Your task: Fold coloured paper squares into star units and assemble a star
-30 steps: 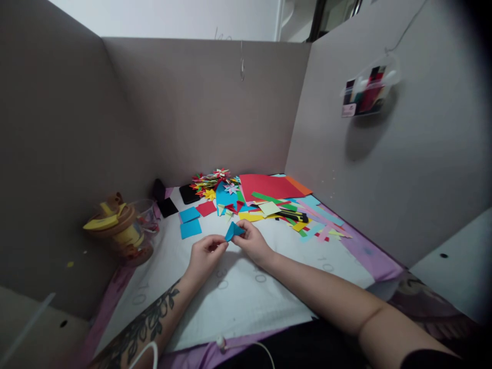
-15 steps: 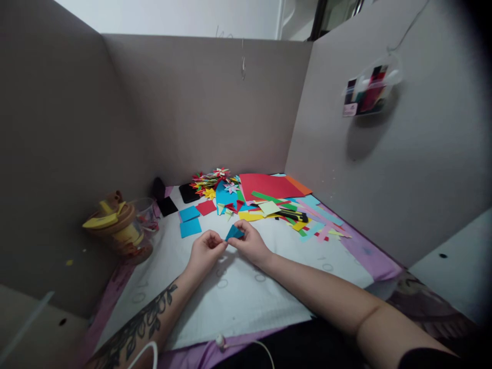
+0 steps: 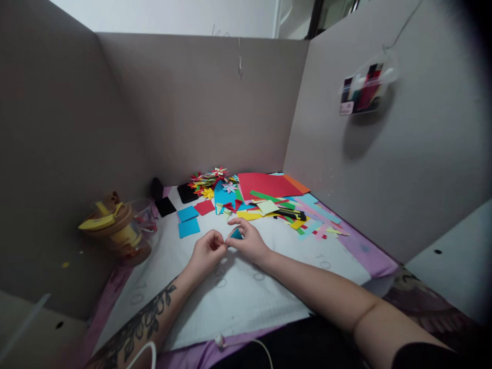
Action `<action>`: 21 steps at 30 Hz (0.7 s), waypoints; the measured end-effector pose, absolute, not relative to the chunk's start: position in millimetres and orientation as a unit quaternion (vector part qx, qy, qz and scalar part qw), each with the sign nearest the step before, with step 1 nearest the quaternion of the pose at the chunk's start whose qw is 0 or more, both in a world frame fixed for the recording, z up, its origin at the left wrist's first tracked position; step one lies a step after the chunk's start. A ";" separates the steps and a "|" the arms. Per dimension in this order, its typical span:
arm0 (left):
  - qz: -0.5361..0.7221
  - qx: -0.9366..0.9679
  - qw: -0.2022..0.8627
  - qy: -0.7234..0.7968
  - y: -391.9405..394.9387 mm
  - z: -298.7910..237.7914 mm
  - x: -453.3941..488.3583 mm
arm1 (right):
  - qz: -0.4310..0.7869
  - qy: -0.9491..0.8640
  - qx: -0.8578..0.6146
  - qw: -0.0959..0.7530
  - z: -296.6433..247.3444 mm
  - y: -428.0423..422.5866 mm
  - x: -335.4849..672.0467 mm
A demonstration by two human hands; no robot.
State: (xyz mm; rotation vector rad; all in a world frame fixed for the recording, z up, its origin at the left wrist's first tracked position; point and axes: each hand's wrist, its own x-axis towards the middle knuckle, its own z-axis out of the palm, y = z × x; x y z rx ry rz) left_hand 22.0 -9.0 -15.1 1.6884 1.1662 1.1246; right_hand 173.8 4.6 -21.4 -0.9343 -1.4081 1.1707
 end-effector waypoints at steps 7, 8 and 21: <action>0.438 0.611 0.469 0.463 -5.8 -19.9 17.4 | 0.528 -0.466 -0.382 0.598 -21.3 34.5 194.9; 0.447 0.594 0.480 0.465 -5.1 -20.9 16.8 | 0.517 -0.452 -0.382 0.619 -22.1 37.6 197.2; 0.459 0.588 0.479 0.463 -1.4 -27.6 17.9 | 0.542 -0.561 -0.417 0.467 -31.0 16.9 174.3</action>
